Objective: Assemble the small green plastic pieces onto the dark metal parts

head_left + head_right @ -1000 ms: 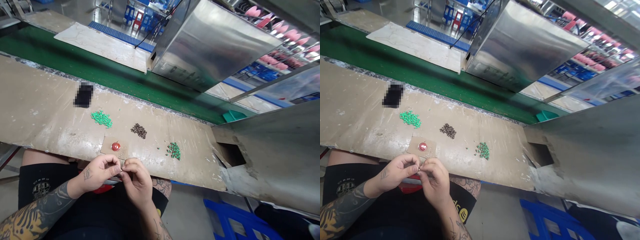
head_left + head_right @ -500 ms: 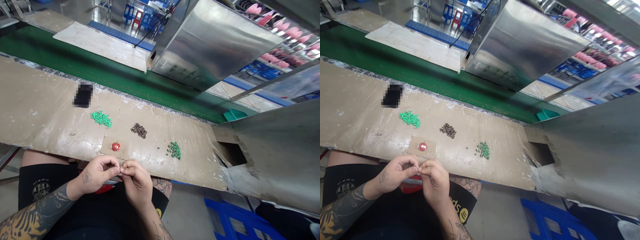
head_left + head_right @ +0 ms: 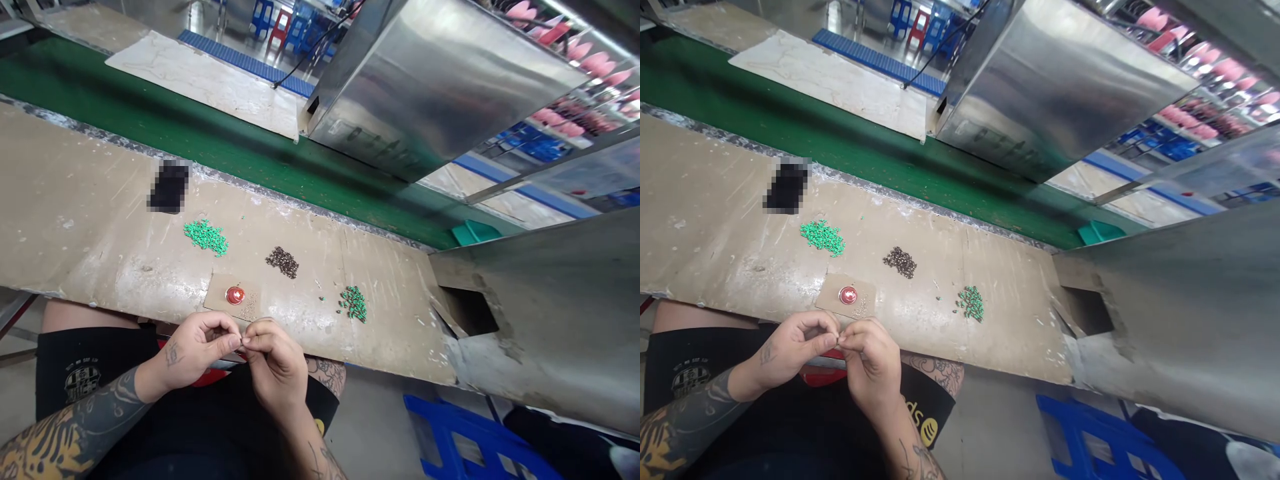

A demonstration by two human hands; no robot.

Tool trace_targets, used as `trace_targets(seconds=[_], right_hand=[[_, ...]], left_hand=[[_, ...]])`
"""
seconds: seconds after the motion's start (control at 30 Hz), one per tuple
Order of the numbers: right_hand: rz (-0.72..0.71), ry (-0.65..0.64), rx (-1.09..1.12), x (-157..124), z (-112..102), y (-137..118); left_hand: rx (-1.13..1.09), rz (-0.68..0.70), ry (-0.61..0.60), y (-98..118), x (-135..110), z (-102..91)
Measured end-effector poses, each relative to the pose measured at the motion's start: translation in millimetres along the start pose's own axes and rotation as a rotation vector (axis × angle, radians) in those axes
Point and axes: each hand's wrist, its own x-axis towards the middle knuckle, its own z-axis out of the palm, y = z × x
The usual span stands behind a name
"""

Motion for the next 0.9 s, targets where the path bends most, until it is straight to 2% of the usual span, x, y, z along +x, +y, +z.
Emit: trace_targets(seconds=[0.23,0.3,0.37,0.4,0.5,0.57,0.63,0.73,0.9], right_hand=[[-0.006,-0.087,0.012,5.1,-2.1,1.9],[-0.011,-0.127,-0.005,9.5,-6.9,2.8],[-0.012,-0.161,-0.034,15.2,-13.4,4.9],[-0.007,-0.176,-0.051,18.4,-17.0,6.5],[0.001,-0.218,-0.137,28.4,-27.7,14.1],[0.001,-0.246,-0.216,34.7,-33.5,20.6],[-0.001,-0.265,-0.286,40.4,-37.6,26.9],[0.012,-0.289,-0.35,48.0,-40.5,34.3],[0.044,-0.384,-0.379,59.7,-39.4,39.9]], left_hand=[[0.023,-0.056,-0.01,1.5,0.8,-3.3],[0.105,-0.063,-0.052,4.9,5.2,-10.0],[0.27,-0.045,-0.042,11.1,13.4,-21.5],[0.387,-0.017,0.008,14.9,18.8,-29.0],[0.832,0.134,0.274,26.4,38.5,-55.8],[1.127,0.221,0.41,31.4,52.0,-73.6],[1.342,0.227,0.517,32.9,64.0,-87.8],[1.505,0.145,0.629,30.1,77.5,-99.5],[1.572,0.126,0.645,23.7,88.3,-101.6]])
